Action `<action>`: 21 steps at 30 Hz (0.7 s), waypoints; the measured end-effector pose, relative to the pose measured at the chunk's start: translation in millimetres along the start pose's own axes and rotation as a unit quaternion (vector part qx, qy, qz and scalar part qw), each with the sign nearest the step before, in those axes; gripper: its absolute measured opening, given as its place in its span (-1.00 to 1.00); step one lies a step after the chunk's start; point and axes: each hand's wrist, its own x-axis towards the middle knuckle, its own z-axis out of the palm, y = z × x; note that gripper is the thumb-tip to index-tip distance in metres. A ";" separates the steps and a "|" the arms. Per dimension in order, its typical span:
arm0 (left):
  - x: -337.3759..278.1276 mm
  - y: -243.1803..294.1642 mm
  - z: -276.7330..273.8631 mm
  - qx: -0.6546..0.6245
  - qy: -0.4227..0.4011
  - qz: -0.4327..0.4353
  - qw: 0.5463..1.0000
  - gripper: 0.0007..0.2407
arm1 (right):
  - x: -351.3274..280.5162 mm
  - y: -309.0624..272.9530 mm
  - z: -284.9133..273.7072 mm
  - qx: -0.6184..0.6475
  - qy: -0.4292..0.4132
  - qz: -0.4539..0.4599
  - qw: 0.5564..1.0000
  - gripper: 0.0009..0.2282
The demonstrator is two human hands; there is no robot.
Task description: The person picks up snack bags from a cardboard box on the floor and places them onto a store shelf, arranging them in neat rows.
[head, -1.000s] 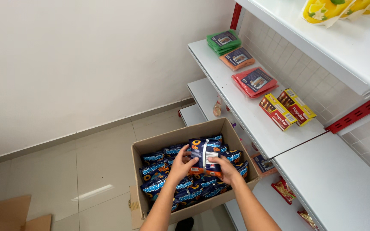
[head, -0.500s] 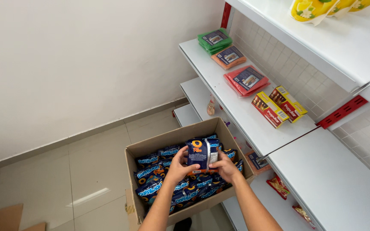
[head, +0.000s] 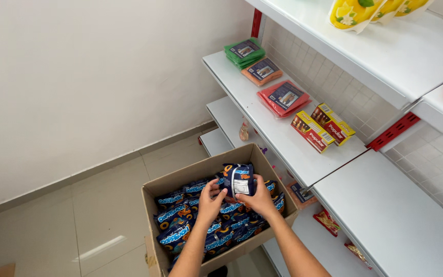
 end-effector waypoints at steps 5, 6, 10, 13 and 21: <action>-35.3 76.2 9.7 -0.066 -0.091 -0.043 0.993 -0.18 | -1.3 -6.6 17.7 -0.108 -0.003 -0.153 0.982 -0.34; -27.4 62.6 11.8 -0.065 -0.095 -0.041 0.993 -0.18 | -3.6 -9.0 17.7 -0.108 0.001 -0.153 0.982 -0.34; -7.5 40.6 15.1 -0.159 -0.100 -0.055 0.981 -0.23 | -13.7 -29.4 1.4 -0.066 -0.016 -0.137 0.988 -0.49; -3.6 44.4 21.6 -0.186 -0.150 -0.103 0.965 -0.38 | -14.0 -32.4 -24.4 -0.077 0.035 -0.109 0.990 -0.43; -2.2 56.7 88.5 -0.216 -0.324 -0.126 0.912 -0.51 | -82.6 -59.6 -92.7 0.112 0.062 0.058 0.990 -0.36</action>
